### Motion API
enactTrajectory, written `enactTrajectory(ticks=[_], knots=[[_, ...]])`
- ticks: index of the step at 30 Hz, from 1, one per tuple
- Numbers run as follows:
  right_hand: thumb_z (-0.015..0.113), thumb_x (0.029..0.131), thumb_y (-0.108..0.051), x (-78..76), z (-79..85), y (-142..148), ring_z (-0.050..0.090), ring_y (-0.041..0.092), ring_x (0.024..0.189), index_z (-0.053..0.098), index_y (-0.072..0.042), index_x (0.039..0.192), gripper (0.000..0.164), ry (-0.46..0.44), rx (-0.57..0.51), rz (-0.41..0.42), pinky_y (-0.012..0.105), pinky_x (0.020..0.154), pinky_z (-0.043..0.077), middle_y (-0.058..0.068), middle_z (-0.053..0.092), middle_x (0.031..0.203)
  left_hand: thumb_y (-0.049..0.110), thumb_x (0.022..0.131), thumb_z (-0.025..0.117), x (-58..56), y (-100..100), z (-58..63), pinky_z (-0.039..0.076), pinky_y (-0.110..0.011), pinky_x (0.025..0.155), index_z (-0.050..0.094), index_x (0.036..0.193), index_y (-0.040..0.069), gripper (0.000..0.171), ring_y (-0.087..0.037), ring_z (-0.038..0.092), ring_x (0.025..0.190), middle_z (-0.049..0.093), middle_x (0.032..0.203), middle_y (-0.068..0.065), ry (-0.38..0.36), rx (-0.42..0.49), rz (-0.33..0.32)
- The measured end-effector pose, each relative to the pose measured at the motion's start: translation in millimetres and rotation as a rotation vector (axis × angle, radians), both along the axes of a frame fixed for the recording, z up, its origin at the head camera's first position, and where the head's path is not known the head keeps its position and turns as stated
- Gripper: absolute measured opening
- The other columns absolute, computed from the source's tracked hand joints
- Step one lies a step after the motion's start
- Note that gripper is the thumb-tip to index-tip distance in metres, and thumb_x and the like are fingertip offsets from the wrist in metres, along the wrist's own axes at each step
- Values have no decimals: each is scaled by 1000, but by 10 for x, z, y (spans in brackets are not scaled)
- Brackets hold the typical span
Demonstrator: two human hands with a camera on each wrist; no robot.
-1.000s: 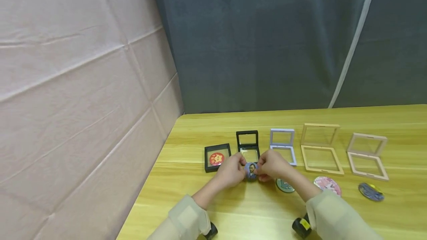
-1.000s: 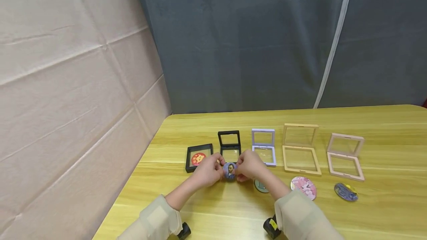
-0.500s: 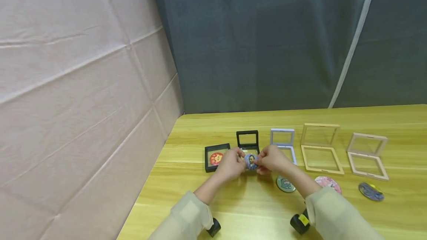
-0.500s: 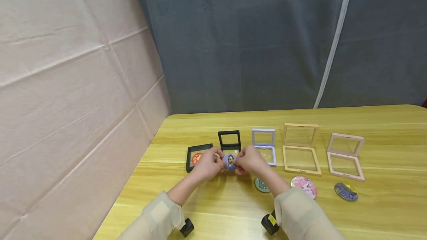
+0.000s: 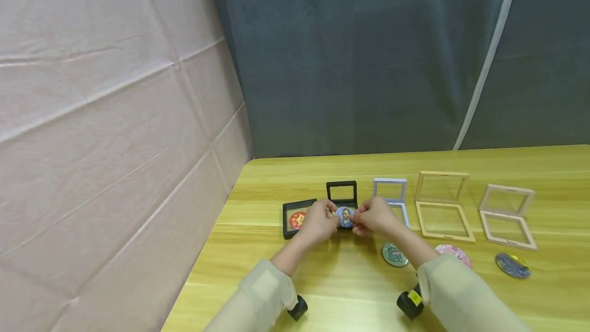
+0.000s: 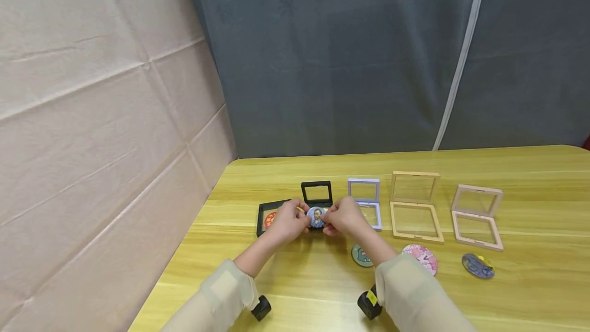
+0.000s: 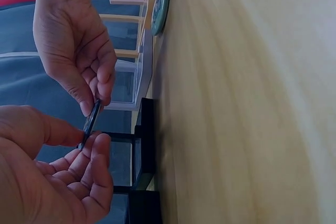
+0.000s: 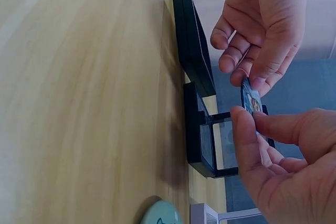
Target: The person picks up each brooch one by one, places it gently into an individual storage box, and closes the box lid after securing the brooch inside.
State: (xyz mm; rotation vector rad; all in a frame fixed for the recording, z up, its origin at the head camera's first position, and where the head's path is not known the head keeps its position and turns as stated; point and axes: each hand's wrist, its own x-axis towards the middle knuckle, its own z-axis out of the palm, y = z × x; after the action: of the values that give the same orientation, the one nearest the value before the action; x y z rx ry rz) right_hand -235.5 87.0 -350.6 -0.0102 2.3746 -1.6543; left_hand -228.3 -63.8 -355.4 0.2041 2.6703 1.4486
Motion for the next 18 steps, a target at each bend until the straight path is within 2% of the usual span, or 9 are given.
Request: enactTrajectory(ticks=[11, 18], knots=[[59, 83, 2, -150, -8, -26, 58, 10, 48, 57, 13, 84, 11, -34, -5, -28, 25, 53, 51, 13, 61, 65, 4, 84, 56, -157, 45, 6, 37, -22, 40, 54, 98, 2, 14, -18, 58, 53, 57, 63, -3, -56, -42, 70], [58, 83, 3, -230, -33, -58, 58, 10, 46, 57, 13, 82, 10, -26, 10, -38, 23, 51, 50, 13, 61, 64, 5, 83, 56, -220, 48, 4, 34, -21, 36, 54, 96, 3, 13, -18, 55, 48, 56, 58, -4, -46, -102, 84]])
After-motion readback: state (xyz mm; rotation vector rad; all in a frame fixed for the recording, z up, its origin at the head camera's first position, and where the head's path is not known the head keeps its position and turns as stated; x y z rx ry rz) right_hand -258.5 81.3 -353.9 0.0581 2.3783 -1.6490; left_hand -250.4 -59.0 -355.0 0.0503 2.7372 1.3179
